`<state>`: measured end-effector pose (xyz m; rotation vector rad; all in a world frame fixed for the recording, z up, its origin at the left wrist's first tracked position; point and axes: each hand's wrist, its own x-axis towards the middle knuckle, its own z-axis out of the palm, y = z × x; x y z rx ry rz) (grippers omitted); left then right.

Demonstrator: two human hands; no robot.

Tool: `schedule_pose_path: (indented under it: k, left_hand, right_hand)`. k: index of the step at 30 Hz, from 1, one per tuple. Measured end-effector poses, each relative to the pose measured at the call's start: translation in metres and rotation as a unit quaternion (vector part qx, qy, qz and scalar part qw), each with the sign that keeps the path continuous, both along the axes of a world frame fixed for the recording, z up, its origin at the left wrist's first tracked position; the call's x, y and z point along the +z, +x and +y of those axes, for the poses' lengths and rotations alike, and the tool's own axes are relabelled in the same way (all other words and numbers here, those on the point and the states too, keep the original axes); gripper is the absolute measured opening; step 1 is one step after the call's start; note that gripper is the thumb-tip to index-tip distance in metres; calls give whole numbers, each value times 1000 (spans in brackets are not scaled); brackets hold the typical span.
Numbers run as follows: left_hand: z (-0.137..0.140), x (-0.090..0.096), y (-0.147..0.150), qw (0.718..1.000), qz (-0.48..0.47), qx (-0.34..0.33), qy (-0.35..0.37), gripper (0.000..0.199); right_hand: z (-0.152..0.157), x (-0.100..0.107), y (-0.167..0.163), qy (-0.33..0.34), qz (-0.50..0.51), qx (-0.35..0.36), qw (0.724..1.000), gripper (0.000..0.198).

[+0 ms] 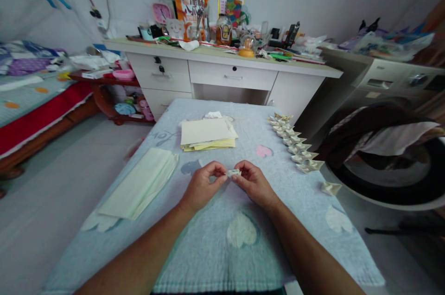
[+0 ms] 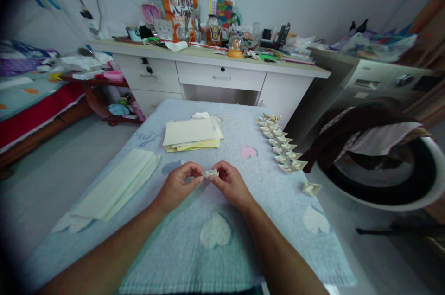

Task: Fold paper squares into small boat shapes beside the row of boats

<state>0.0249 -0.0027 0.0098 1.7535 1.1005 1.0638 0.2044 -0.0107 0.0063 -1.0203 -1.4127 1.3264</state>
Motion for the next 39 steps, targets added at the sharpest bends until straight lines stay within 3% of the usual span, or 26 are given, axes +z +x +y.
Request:
schedule_pose_path:
  k: [25, 31, 35, 39]
  left_hand:
    - [1, 3, -6, 998, 57, 6, 0, 7]
    - [1, 1, -3, 1000, 3, 10, -17, 5]
    - [1, 2, -1, 998, -49, 0, -51, 23]
    - [0, 3, 0, 997, -54, -1, -58, 26]
  right_hand:
    - [-2, -8, 1, 48, -63, 3, 997, 19]
    - [-3, -6, -1, 46, -52, 1, 998, 23]
    - [-4, -3, -2, 34, -41, 2, 999, 25]
    - [-4, -2, -2, 26, -35, 7, 999, 26]
